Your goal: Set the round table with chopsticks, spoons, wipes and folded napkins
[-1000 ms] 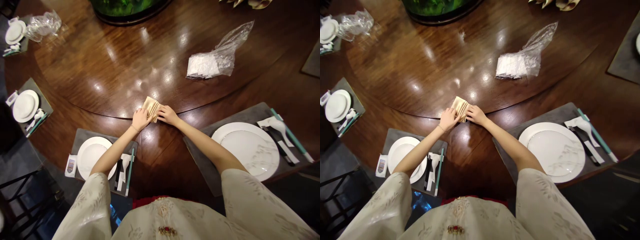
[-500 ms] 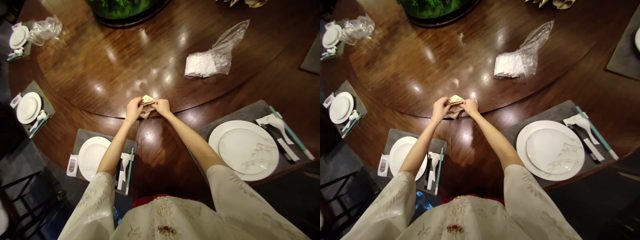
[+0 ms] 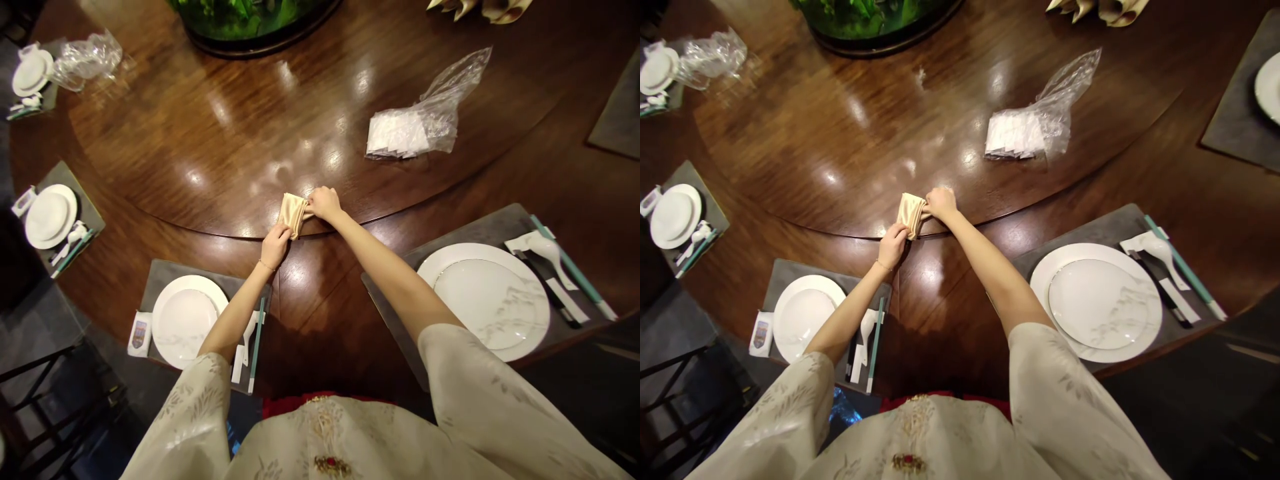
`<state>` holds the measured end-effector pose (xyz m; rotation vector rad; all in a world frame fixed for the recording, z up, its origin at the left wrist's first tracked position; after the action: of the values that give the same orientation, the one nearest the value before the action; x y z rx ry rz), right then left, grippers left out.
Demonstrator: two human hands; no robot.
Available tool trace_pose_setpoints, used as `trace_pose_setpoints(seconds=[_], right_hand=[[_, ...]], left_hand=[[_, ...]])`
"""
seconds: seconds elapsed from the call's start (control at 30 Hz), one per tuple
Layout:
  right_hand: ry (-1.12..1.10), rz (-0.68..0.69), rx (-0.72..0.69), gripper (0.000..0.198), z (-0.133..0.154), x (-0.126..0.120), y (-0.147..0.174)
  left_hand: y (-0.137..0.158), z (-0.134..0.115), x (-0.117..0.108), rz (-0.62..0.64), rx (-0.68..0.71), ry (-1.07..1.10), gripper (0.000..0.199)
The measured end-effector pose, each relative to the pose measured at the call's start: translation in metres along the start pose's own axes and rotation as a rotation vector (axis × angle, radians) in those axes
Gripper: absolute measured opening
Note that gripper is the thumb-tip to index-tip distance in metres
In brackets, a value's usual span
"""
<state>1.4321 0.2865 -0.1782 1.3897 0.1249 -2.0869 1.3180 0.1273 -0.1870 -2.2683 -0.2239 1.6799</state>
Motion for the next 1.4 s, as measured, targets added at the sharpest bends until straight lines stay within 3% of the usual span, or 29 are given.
trace_pose_setpoints(seconds=[0.07, 0.17, 0.3, 0.4, 0.5, 0.6, 0.67, 0.8, 0.87, 0.97, 1.03, 1.1, 1.13, 1.2, 1.27, 1.33, 1.4], right_hand=[[-0.010, -0.034, -0.059, 0.035, 0.001, 0.001, 0.001], [0.000, -0.084, 0.015, 0.037, 0.005, 0.007, -0.001], [0.017, -0.089, 0.091, 0.038, 0.011, 0.013, -0.007], [-0.019, 0.034, 0.049, 0.037, 0.002, 0.003, -0.017], [-0.215, 0.215, -0.061, 0.041, -0.009, -0.012, -0.029], [-0.452, 0.226, -0.101, 0.061, -0.005, -0.023, -0.034], [-0.452, 0.259, -0.115, 0.059, 0.011, -0.019, -0.029], [-0.206, 0.387, -0.179, 0.038, 0.050, -0.005, 0.002], [-0.124, 0.396, -0.205, 0.037, 0.062, -0.010, 0.026], [-0.076, 0.424, -0.264, 0.036, 0.070, -0.033, 0.076], [-0.080, 0.455, -0.315, 0.034, 0.068, -0.052, 0.120], [-0.114, 0.319, -0.301, 0.034, 0.058, -0.074, 0.166], [-0.144, 0.156, -0.250, 0.036, 0.049, -0.085, 0.190], [-0.217, -0.260, -0.089, 0.047, 0.024, -0.101, 0.240], [-0.310, -0.562, 0.099, 0.060, -0.005, -0.099, 0.288], [-0.432, -0.645, 0.261, 0.068, -0.034, -0.083, 0.326], [-0.567, -0.633, 0.384, 0.061, -0.063, -0.066, 0.354]], left_hand=[[0.001, 0.003, 0.000, -0.016, -0.022, 0.036, 0.032], [0.001, 0.006, 0.002, -0.013, -0.068, 0.064, 0.033], [0.002, 0.006, 0.007, 0.082, -0.124, 0.073, 0.034], [0.004, 0.006, 0.009, 0.171, -0.123, 0.078, 0.031], [0.008, 0.005, 0.009, 0.209, -0.080, 0.105, 0.034], [0.010, 0.004, 0.005, 0.207, -0.046, 0.103, 0.039], [0.011, 0.001, 0.000, 0.221, -0.038, 0.081, 0.038], [0.013, -0.010, -0.022, 0.277, -0.068, 0.090, 0.023], [0.013, -0.017, -0.040, 0.227, -0.158, 0.147, 0.023], [0.013, -0.032, -0.059, 0.128, -0.326, 0.424, 0.060], [0.015, -0.054, -0.056, 0.265, -0.384, 0.728, 0.074], [0.020, -0.086, -0.045, 0.427, -0.448, 0.988, 0.065], [0.022, -0.103, -0.039, 0.439, -0.491, 1.094, 0.059], [0.024, -0.141, -0.027, 0.323, -0.598, 1.284, 0.053], [0.026, -0.185, -0.012, 0.206, -0.717, 1.438, 0.046], [0.026, -0.235, 0.006, 0.203, -0.808, 1.538, 0.037], [0.026, -0.287, 0.022, 0.267, -0.853, 1.625, 0.032]])
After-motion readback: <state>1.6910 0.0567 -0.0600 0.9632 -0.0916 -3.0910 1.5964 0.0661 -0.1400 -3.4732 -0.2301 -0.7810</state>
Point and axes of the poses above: each hand's wrist, its own y-axis away from the middle knuckle, its own x-axis out of the palm, z = x × y, the point moved 4 cm from there along -y, towards the middle knuckle, and after that the axes turned 9 degrees about -y, right-handed, at the moved point
